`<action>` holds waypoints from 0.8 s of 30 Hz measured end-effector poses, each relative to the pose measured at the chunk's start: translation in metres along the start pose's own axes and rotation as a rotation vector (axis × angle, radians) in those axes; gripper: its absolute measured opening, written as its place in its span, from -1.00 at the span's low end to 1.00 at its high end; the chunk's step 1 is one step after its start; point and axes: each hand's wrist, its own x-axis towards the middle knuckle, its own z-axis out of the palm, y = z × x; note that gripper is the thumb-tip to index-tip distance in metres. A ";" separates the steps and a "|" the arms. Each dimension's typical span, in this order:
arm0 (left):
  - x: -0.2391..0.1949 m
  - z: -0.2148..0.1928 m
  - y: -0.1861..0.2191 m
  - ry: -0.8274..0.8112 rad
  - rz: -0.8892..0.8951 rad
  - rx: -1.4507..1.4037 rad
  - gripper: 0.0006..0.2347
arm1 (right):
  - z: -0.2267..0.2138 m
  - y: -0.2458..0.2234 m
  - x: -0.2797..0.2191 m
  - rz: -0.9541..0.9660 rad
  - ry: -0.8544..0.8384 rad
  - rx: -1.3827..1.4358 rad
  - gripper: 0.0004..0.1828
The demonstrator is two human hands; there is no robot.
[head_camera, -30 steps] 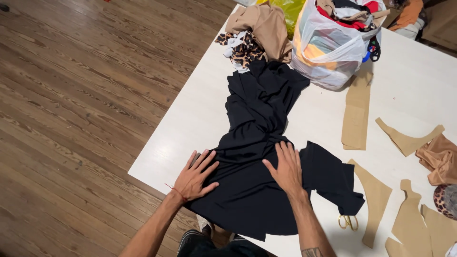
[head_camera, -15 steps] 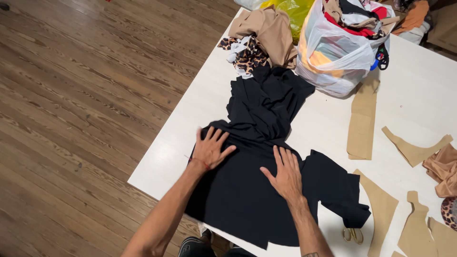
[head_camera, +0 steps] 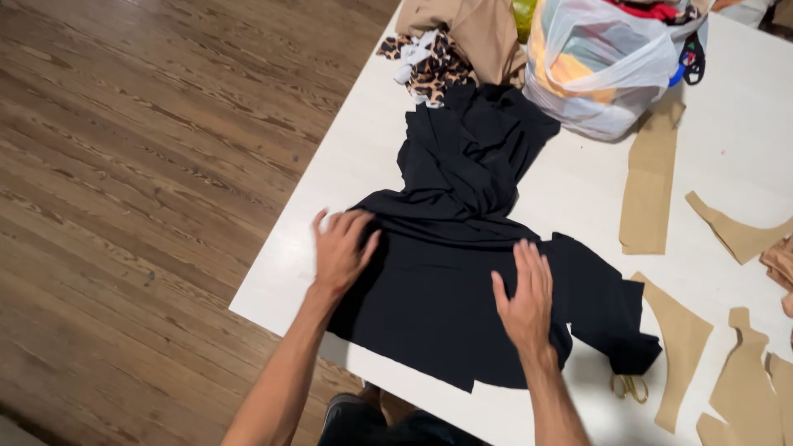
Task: Cutting out fabric pieces using a paper pattern and scissors on a cutting table
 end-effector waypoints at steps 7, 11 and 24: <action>-0.137 -0.090 -0.004 -0.219 0.126 -0.191 -0.58 | -0.057 -0.036 -0.136 0.114 -0.177 0.156 -0.63; -0.172 -0.095 -0.031 -0.219 0.267 -0.123 -0.65 | -0.069 -0.050 -0.180 -0.031 -0.299 0.080 -0.59; -0.136 -0.117 -0.043 -0.231 0.324 -0.274 -0.87 | -0.054 -0.056 -0.172 0.219 -0.402 0.190 -0.90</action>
